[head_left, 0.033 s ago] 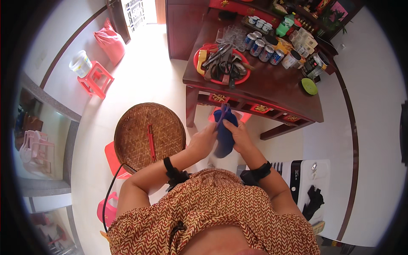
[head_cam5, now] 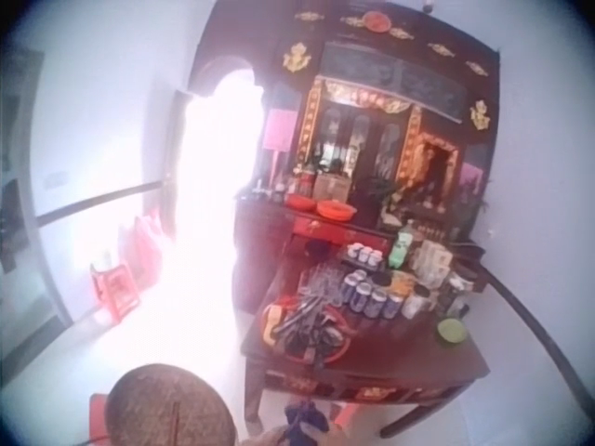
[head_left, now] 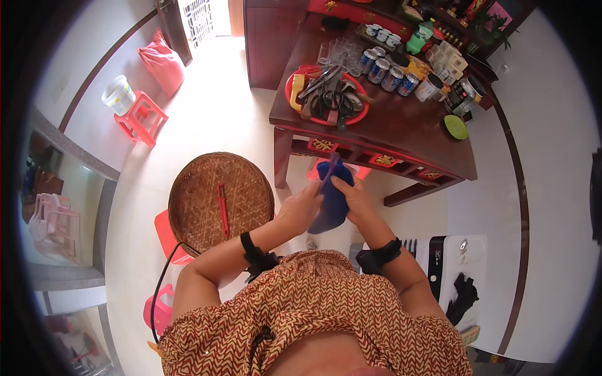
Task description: The person wipes a table with a cloth, moves a basket to the side, and then wipes several tools including a brush, shears, and a knife one at a time before placing them into a basket.
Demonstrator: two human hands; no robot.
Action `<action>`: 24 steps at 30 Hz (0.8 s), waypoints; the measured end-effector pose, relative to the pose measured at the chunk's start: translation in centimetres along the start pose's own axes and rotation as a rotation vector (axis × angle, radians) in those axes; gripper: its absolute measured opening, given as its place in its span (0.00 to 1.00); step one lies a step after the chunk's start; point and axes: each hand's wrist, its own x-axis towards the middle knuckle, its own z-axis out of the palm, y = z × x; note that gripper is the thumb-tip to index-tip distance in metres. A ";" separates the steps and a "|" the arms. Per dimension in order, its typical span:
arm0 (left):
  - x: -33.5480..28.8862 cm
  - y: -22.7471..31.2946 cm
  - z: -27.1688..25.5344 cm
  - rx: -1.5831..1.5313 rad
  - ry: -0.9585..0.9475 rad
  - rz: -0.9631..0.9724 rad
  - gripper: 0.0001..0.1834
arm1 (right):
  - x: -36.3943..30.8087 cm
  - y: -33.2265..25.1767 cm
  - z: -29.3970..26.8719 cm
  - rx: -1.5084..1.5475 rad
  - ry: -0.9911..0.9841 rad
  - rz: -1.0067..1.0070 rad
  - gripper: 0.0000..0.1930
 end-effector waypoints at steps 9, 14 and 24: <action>-0.6 0.7 -1.7 -0.574 -0.083 -0.019 0.14 | -0.9 -0.6 0.2 0.087 0.088 -0.100 0.12; -1.6 -0.7 -1.9 -0.627 -0.081 -0.039 0.09 | -0.8 -1.8 0.4 0.175 0.183 -0.218 0.10; -0.6 -1.2 -1.7 -0.862 0.003 -0.164 0.06 | -0.7 0.0 3.4 0.023 0.011 -0.047 0.12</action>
